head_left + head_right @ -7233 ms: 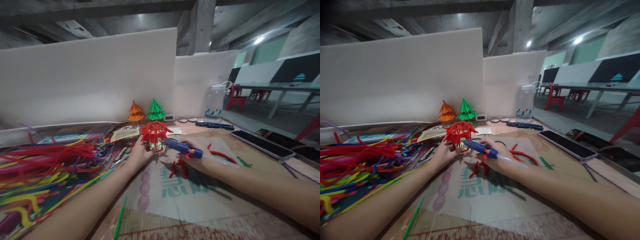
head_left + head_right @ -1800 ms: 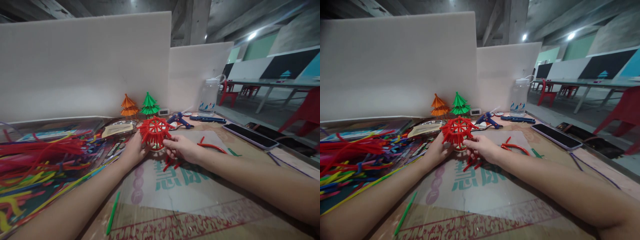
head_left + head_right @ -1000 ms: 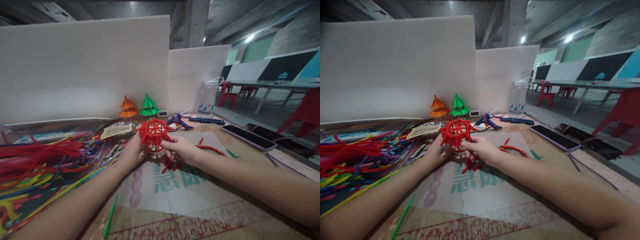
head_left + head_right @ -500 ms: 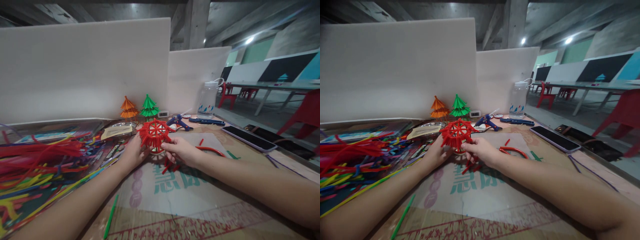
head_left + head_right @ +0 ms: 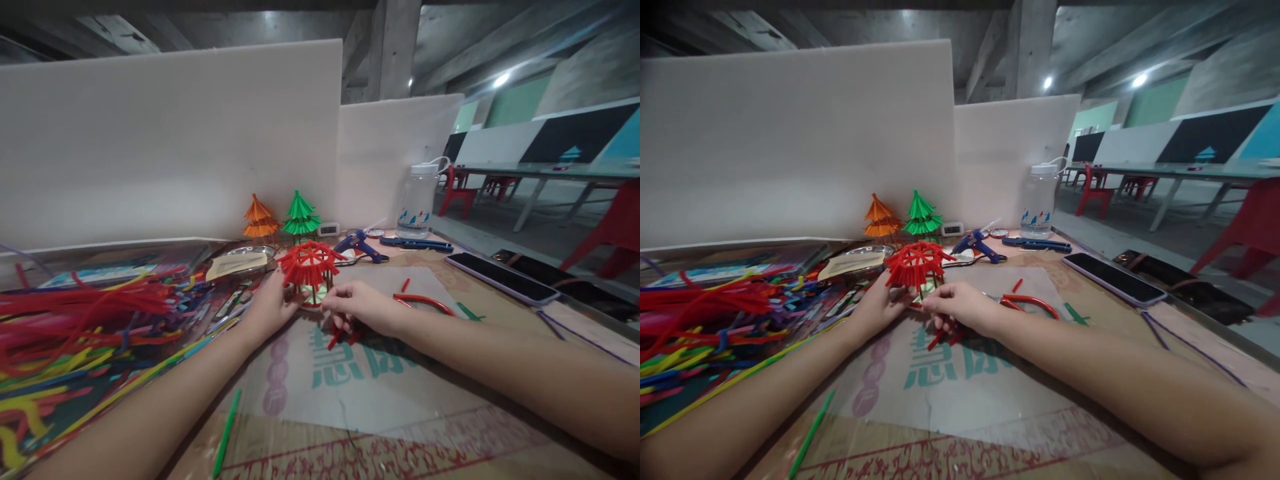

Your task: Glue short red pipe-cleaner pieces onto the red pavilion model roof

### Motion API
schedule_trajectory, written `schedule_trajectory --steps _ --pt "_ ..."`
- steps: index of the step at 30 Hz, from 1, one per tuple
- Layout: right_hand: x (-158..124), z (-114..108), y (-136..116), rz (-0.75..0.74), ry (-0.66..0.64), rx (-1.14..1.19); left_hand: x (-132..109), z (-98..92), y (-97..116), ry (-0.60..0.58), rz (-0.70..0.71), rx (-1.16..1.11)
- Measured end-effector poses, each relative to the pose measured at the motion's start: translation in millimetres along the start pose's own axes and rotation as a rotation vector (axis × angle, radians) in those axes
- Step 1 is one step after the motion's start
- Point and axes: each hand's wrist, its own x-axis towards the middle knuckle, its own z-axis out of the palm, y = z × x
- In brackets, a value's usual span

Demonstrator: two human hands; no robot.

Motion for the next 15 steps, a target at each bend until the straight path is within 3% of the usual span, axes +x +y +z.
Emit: schedule_trajectory --steps 10,12,15 --pt "-14.0 -4.0 -12.0 -0.257 -0.003 -0.213 -1.5 4.6 -1.5 0.025 -0.144 -0.258" --pt "-18.2 -12.1 -20.5 -0.365 0.114 -0.272 -1.4 4.0 -0.9 0.016 -0.159 -0.249" --pt "-18.3 -33.1 -28.3 -0.547 0.448 -0.379 -1.0 3.5 -1.5 -0.001 -0.159 -0.222"
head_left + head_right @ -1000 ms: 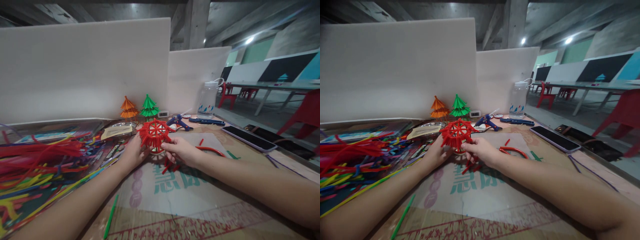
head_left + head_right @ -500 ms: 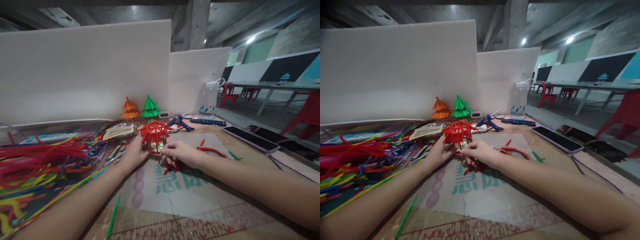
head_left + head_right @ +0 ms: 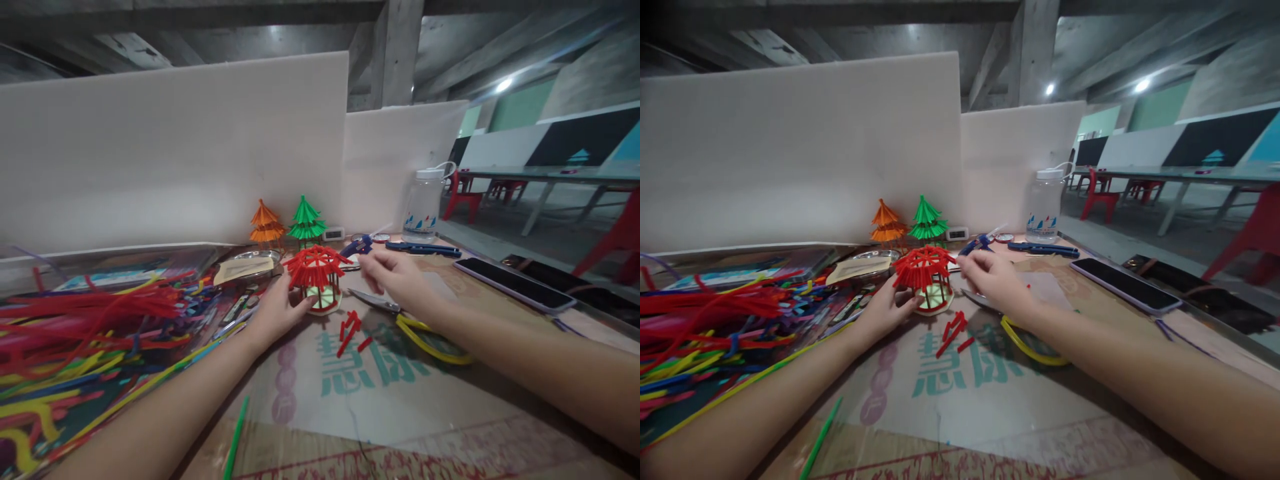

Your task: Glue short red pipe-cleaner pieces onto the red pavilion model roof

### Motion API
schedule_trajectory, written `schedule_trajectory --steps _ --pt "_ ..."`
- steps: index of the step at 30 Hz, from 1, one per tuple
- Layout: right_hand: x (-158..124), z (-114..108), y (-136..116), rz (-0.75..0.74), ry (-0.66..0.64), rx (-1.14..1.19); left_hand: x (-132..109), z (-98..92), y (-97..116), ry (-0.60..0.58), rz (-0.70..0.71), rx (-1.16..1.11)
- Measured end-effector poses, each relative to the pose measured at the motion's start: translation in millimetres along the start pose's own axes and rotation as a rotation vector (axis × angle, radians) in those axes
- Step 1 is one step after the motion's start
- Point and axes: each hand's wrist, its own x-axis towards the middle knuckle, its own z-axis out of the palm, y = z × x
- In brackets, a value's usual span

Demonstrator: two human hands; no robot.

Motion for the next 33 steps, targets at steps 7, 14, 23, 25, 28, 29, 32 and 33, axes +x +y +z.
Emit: schedule_trajectory --steps 7,14,23,25,28,29,32,33 --pt "36.4 -42.3 74.5 -0.123 0.33 -0.403 0.8 2.3 -3.9 -0.007 -0.035 -0.019" --pt "36.4 -49.6 117.6 -0.046 0.053 -0.706 -0.1 0.1 5.7 0.013 -0.005 0.025" --pt "57.4 -47.6 107.6 0.174 -0.103 -0.73 -0.4 0.2 1.4 0.014 0.03 0.071" --pt "64.8 -46.2 110.3 0.193 -0.095 -0.73 -0.7 -0.5 1.1 0.003 0.037 0.087" --pt "72.4 -42.3 113.3 0.214 -0.076 -0.717 -1.0 -1.7 0.7 -0.002 0.04 0.111" --pt "73.4 -41.1 113.3 0.22 -0.063 -0.711 -1.1 -1.8 0.4 0.001 0.034 0.117" --pt "72.6 -39.9 107.9 0.247 0.001 -0.684 -1.6 -1.2 -1.4 0.011 0.019 0.108" --pt "71.4 -40.5 104.1 0.26 0.018 -0.668 -1.8 -0.7 -2.1 0.014 0.018 0.096"
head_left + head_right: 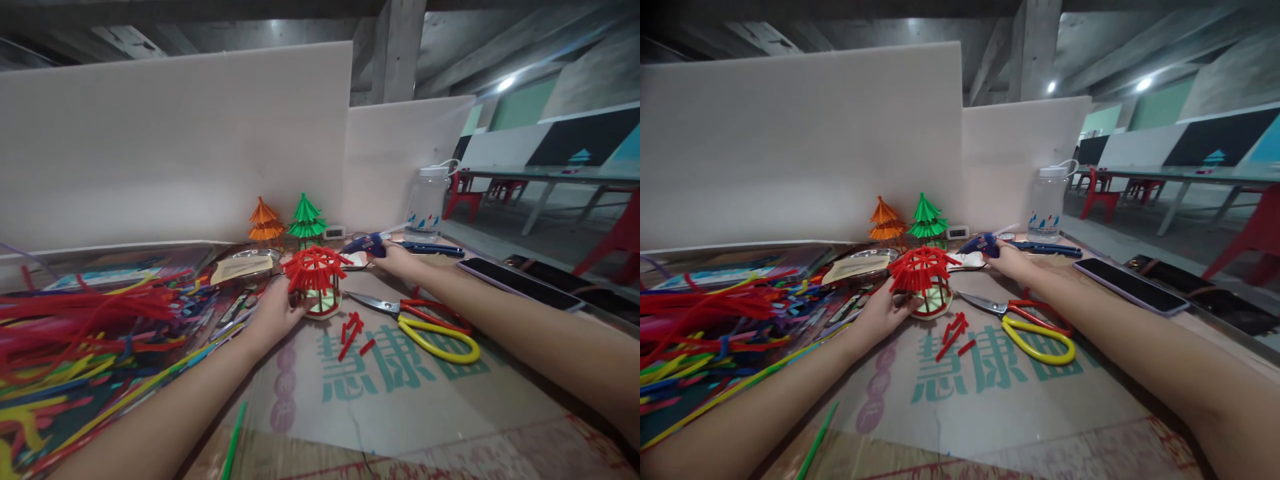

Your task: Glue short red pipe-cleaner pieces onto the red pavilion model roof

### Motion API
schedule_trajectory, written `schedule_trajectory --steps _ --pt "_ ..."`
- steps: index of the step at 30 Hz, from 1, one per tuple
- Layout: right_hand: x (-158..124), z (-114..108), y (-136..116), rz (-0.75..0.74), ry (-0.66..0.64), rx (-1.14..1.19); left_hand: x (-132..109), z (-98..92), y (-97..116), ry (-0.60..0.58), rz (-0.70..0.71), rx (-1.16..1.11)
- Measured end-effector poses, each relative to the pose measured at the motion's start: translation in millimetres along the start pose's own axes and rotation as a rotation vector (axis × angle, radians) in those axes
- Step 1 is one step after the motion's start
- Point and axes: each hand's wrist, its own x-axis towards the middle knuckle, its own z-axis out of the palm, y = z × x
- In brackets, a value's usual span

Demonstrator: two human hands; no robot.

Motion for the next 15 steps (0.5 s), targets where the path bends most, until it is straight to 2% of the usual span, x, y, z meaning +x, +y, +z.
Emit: schedule_trajectory --steps 4,10,13,15 --pt "-13.7 -16.2 -14.6 0.004 -0.014 0.105 -0.6 1.7 -1.4 0.015 -0.006 -0.048" --pt "-63.0 -32.3 -45.1 -0.157 0.02 0.52 -1.0 0.3 -1.8 0.026 -0.057 -0.048" --pt "-91.1 -31.3 -50.2 -0.189 0.091 0.473 -0.4 0.1 -2.4 0.017 -0.077 -0.084" --pt "-103.7 -28.6 -50.0 -0.152 0.114 0.413 0.6 0.0 -1.9 0.029 -0.077 -0.111"
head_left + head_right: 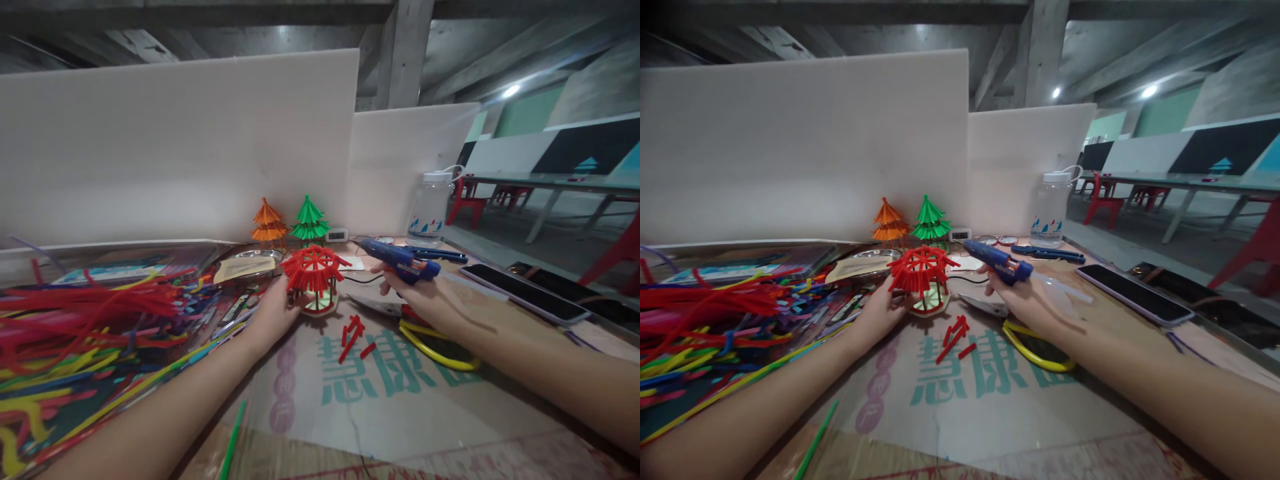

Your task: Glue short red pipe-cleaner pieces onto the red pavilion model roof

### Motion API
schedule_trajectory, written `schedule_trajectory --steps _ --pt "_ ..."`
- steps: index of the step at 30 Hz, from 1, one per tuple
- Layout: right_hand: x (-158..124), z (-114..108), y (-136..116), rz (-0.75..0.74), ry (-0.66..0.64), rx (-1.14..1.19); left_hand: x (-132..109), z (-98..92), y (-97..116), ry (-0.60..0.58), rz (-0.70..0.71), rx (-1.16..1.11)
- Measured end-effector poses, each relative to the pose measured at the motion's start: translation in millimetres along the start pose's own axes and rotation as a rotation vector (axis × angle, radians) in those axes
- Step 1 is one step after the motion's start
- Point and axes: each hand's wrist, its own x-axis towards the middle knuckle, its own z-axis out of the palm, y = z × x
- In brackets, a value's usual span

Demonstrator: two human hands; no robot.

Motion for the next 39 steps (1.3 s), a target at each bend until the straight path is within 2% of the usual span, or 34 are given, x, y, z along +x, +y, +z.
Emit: schedule_trajectory --steps 2,5,8,12,18,24,29,34,39 --pt "-7.9 1.8 -0.8 0.046 -0.017 -0.026 1.4 -0.6 1.5 0.049 0.015 0.004" --pt "-14.8 4.1 -7.1 -0.014 -0.049 0.07 3.6 -2.8 5.4 0.117 0.074 0.065" --pt "-20.2 5.8 -17.2 -0.084 -0.105 0.167 4.5 -5.6 9.1 0.114 0.127 0.089" --pt "-22.7 9.5 -20.3 -0.081 -0.195 0.168 3.8 -7.7 8.7 0.103 0.107 0.173" --pt "-20.8 13.7 -18.7 -0.059 -0.144 0.027 4.9 -8.1 5.5 0.097 0.11 0.24" --pt "-22.2 15.8 -22.6 -0.081 -0.06 0.053 4.9 -8.0 7.9 0.107 0.148 0.231" --pt "-20.8 17.2 -18.1 -0.068 -0.08 0.028 4.7 -7.7 6.9 0.102 0.04 0.251" --pt "-20.9 20.6 -14.8 -0.073 -0.086 0.069 5.3 -7.2 8.2 0.123 0.123 0.226" --pt "-21.6 22.8 -10.7 -0.111 -0.066 0.038 4.5 -7.5 10.3 0.106 0.102 0.219"
